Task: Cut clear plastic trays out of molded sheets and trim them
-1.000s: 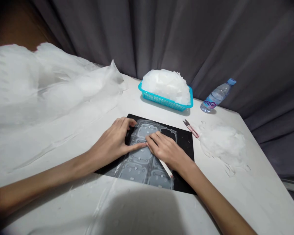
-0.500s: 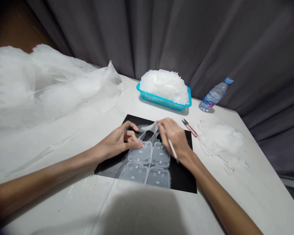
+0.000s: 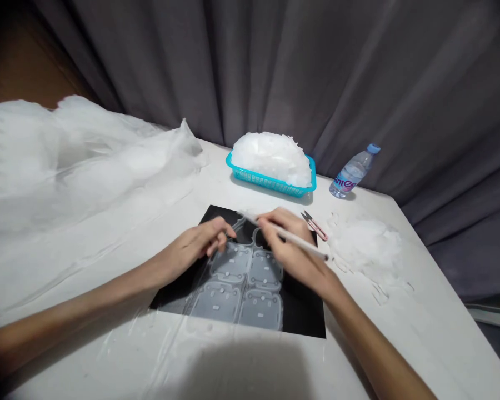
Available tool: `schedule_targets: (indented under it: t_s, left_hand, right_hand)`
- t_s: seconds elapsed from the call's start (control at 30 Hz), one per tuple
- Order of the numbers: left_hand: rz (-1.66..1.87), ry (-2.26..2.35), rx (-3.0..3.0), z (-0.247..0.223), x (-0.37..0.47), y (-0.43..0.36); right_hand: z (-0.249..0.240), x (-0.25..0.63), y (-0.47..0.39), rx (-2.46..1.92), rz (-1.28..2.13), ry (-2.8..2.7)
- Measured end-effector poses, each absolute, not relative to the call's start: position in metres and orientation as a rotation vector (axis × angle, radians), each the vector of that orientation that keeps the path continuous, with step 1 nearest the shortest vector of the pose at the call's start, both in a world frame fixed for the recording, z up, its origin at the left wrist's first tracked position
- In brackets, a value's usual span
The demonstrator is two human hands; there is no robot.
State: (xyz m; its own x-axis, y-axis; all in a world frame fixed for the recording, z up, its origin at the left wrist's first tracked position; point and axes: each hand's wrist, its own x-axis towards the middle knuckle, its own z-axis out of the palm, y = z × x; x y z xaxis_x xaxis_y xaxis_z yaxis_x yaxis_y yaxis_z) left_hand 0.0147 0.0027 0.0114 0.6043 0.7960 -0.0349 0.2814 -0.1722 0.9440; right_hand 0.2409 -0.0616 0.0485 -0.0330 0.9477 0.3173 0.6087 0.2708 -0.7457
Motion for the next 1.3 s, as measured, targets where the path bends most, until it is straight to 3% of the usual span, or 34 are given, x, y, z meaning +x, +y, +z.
schedule_targets:
  t_s: [0.17, 0.37, 0.57, 0.73, 0.87, 1.03, 1.13, 1.23, 1.3]
  left_hand:
    - [0.531, 0.746, 1.426, 0.010, 0.019, 0.006]
    - [0.520, 0.668, 1.550, 0.007, 0.015, 0.007]
    - [0.553, 0.725, 1.820, 0.011, 0.015, 0.001]
    - [0.490, 0.721, 2.002, 0.008, 0.013, 0.003]
    - [0.503, 0.702, 2.204, 0.006, 0.011, -0.004]
    - [0.699, 0.194, 2.565, 0.006, 0.010, -0.033]
    - [0.679, 0.276, 2.396, 0.007, 0.012, -0.040]
    - [0.614, 0.672, 1.900, 0.008, 0.015, -0.025]
    - [0.581, 0.702, 1.573, 0.008, 0.016, -0.012]
  right_hand:
    - [0.061, 0.234, -0.075, -1.159, 1.109, -2.126]
    - [0.042, 0.259, -0.058, -1.372, 0.389, -1.897]
    - [0.014, 0.233, -0.052, -1.362, 0.649, -1.945]
    - [0.019, 0.218, -0.053, -1.379, 0.680, -1.761]
    - [0.017, 0.224, -0.048, -1.409, 0.896, -1.748]
    - [-0.012, 0.236, -0.030, -1.724, 0.458, -1.721]
    - [-0.022, 0.245, -0.021, -1.734, 0.361, -1.737]
    - [-0.013, 0.256, -0.020, -1.665, 0.318, -1.752]
    - [0.001, 0.260, -0.023, -1.607, 0.263, -1.693]
